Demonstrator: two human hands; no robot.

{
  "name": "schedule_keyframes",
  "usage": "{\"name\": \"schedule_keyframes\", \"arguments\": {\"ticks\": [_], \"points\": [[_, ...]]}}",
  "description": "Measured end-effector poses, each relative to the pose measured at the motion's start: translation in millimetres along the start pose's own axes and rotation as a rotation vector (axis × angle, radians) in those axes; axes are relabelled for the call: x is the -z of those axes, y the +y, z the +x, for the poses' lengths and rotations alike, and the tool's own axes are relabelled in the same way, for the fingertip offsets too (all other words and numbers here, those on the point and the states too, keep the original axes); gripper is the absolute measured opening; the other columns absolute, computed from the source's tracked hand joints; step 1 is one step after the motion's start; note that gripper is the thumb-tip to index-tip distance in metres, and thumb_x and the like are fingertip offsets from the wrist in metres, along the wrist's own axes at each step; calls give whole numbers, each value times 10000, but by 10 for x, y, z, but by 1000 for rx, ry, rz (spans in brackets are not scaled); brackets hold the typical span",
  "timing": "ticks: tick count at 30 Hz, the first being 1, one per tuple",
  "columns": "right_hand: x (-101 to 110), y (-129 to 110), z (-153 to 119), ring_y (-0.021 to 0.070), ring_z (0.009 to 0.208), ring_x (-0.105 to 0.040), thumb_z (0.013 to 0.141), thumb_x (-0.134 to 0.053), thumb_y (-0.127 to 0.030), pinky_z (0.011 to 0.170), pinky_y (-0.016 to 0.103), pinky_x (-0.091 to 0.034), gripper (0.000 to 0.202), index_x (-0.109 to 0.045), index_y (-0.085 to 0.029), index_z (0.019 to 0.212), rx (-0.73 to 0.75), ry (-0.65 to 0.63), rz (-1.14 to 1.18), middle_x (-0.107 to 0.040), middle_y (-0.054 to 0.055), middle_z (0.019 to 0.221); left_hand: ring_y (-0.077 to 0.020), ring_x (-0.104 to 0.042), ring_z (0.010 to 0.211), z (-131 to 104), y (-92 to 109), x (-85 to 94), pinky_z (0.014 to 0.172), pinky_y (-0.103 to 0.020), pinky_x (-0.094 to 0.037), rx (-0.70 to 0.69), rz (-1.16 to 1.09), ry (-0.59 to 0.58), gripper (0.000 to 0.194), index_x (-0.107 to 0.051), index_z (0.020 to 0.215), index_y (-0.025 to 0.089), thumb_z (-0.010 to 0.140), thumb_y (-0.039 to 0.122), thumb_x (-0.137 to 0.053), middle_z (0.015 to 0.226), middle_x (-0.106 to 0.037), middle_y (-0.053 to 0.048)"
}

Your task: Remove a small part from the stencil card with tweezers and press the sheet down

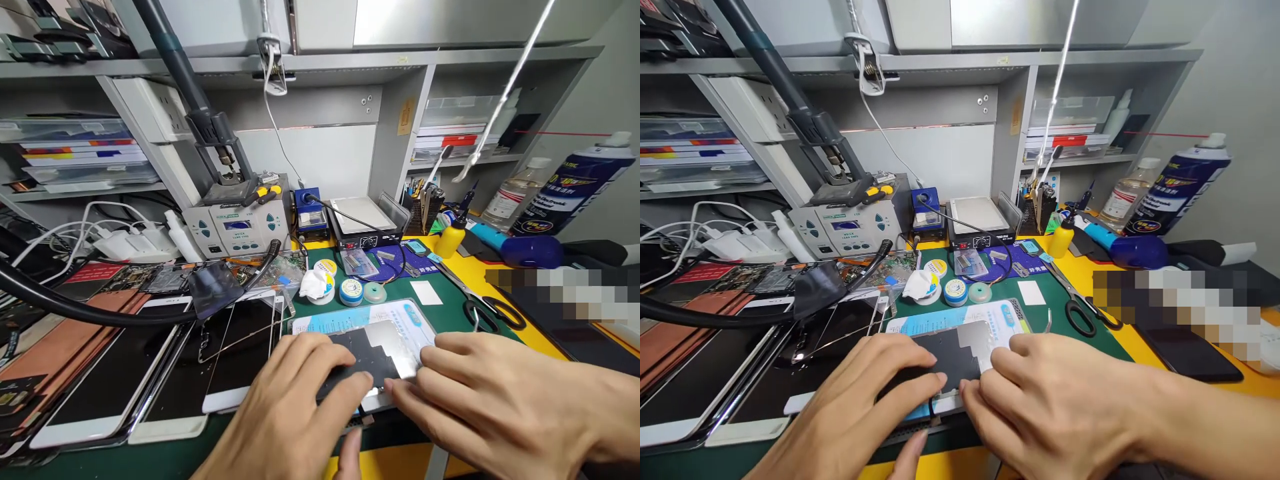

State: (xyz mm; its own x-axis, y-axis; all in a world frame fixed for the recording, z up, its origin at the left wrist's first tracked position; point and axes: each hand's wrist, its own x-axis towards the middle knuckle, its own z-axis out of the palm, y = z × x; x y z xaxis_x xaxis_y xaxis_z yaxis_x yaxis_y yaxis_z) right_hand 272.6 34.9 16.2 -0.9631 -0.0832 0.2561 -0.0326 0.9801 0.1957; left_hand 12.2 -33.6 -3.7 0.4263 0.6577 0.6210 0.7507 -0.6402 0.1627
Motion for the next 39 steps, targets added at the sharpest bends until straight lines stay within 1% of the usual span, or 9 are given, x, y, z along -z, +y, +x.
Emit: {"name": "schedule_keyframes", "arguments": {"ticks": [5, 7, 11, 17, 21, 27, 33, 36, 39], "points": [[-26, 10, 76, 216, 508, -552, 1008, -451, -144, 429, 377, -360, 355, -773, -29, 1105, 63, 6, -51, -699, 74, 702, -209, -704, 923, -86, 54, -48, 894, -363, -616, 6, -85, -23, 161, -701, 1013, 219, 890, 152, -621, 980, -723, -67], [-27, 31, 94, 218, 519, -555, 986, -487, -158, 429, 382, -356, 344, -777, -32, 1122, 92, -11, -74, -706, 75, 720, -193, -692, 915, -124, 18, -104, 908, -361, -597, -10, -140, 14, 202, -688, 1015, 211, 886, 107, -572, 983, -722, -54], [-12, 28, 100, 217, 591, -566, 955, -580, -211, 458, 399, -372, 344, -774, -41, 1183, 135, -68, -84, -715, 81, 823, -174, -670, 902, -177, -88, -218, 892, -330, -569, -93, -213, 100, 174, -673, 1000, 198, 902, 129, -547, 951, -707, -25], [32, -82, 74, 239, 678, -578, 979, -556, -208, 551, 459, -410, 363, -768, -107, 1255, -30, -142, -148, -736, 88, 953, -186, -654, 923, -233, -124, -275, 919, -348, -535, -91, -256, 122, 129, -653, 974, 189, 889, 164, -559, 959, -707, -38], [21, -79, 49, 246, 676, -592, 984, -551, -234, 568, 461, -440, 389, -744, -100, 1294, 12, -157, -116, -738, 97, 932, -199, -634, 950, -278, -120, -323, 905, -357, -498, -68, -302, 102, 122, -648, 954, 192, 957, 256, -545, 973, -695, -47], [-149, -214, 23, 263, 632, -600, 994, -600, -359, 520, 428, -398, 323, -781, -158, 1170, -81, -140, -223, -721, 135, 789, -194, -605, 935, -285, -95, -342, 862, -362, -477, -61, -255, 98, 188, -623, 943, 197, 1025, 292, -484, 961, -667, -38], [-247, -298, 18, 276, 646, -595, 984, -616, -411, 513, 426, -369, 329, -782, -179, 1147, -89, -152, -260, -718, 146, 788, -225, -592, 991, -307, -39, -273, 877, -403, -478, -6, -215, 6, 256, -610, 976, 194, 1090, 303, -408, 1007, -658, -65], [-170, -216, 36, 266, 633, -566, 965, -637, -381, 513, 429, -345, 302, -783, -187, 1145, -77, -158, -252, -712, 137, 798, -236, -603, 1026, -297, -49, -215, 905, -416, -492, -19, -225, -67, 206, -625, 1015, 190, 1074, 306, -465, 1037, -671, -75], [-56, -115, 71, 231, 599, -488, 851, -745, -335, 510, 434, -318, 333, -785, -179, 1143, -28, -182, -213, -683, 80, 812, -236, -608, 1038, -284, -65, -174, 918, -414, -501, -16, -223, -105, 190, -629, 1029, 194, 1071, 309, -483, 1049, -680, -75]]}}
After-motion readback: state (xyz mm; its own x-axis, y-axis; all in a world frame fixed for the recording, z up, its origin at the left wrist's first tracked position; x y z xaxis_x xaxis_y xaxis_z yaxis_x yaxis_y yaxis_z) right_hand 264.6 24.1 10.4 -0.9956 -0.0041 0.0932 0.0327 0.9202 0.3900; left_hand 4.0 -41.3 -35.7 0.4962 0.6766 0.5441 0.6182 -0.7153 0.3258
